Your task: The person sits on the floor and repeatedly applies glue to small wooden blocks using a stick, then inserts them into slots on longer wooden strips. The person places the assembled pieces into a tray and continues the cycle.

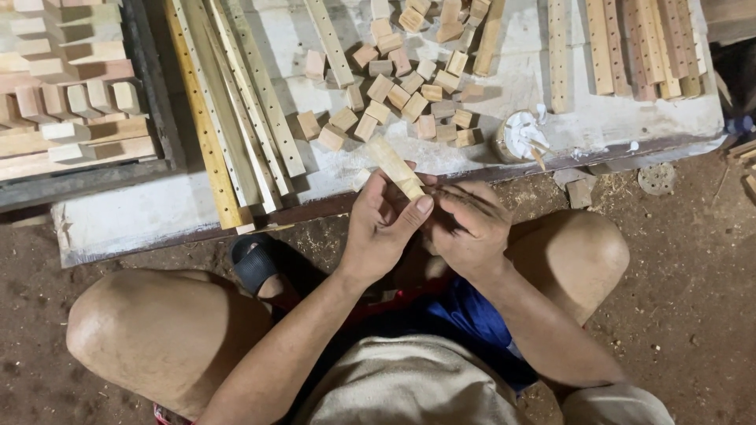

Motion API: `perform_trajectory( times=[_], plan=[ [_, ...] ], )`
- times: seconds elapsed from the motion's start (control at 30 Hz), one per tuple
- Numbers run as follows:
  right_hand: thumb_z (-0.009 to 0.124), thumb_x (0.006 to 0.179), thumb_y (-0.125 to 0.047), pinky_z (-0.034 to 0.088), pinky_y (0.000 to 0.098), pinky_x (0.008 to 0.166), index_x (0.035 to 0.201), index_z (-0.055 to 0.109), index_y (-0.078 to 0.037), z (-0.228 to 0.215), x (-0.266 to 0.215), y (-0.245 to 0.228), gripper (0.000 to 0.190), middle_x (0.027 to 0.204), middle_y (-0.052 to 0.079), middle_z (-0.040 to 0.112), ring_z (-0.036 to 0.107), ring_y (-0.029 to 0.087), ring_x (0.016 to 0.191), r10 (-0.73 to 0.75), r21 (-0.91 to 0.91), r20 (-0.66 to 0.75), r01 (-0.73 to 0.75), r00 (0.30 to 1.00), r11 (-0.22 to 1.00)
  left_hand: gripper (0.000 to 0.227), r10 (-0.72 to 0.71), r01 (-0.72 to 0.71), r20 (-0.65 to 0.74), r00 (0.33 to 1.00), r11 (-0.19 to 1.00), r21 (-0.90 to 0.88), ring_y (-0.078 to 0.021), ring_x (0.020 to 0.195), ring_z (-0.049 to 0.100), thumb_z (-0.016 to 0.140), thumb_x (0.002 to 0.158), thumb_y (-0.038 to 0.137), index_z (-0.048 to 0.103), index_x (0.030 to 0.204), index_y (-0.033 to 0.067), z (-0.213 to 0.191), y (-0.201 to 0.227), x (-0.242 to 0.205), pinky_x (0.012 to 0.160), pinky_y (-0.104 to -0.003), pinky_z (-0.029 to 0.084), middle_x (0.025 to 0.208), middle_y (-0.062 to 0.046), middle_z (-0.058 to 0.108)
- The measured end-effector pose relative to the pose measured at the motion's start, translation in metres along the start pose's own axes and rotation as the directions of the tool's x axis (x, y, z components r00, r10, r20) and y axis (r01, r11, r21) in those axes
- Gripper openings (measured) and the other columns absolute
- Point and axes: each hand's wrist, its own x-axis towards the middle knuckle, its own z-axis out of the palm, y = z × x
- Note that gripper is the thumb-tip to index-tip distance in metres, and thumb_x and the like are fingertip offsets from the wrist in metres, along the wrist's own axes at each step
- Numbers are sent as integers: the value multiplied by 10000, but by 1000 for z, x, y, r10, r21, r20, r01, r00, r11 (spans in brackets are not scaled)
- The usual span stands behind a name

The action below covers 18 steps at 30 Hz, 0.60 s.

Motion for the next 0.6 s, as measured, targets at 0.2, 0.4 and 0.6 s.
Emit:
perform_trajectory(
  times=[0.2, 0.4, 0.6],
  plan=[
    [864, 792, -30, 580, 351, 678, 855, 816, -47, 2, 5, -6, 81, 846, 76, 796, 712, 304, 713, 14, 15, -29, -13, 999, 1000, 437, 4, -4, -5, 1000, 1000, -10, -233, 1016, 710, 723, 929, 19, 520, 1306, -62, 1, -3, -2, 884, -347, 596, 1121, -220, 691],
    [868, 777, -14, 584, 342, 674, 837, 815, -38, 1, 7, -8, 83, 825, 78, 792, 706, 296, 708, 18, 16, -33, -17, 999, 1000, 421, 17, -17, -10, 1000, 1000, 1, -233, 989, 720, 729, 918, 7, 532, 1283, -65, 3, -1, 1, 874, -352, 596, 1103, -221, 694],
    [854, 787, -26, 582, 346, 664, 831, 819, -46, 3, 8, -7, 59, 818, 75, 791, 705, 293, 708, 23, 25, -39, -22, 999, 999, 410, 7, -7, -10, 1000, 1000, -13, -231, 956, 721, 723, 922, 6, 529, 1275, -66, 1, -5, 0, 859, -352, 599, 1089, -224, 693]
  ],
)
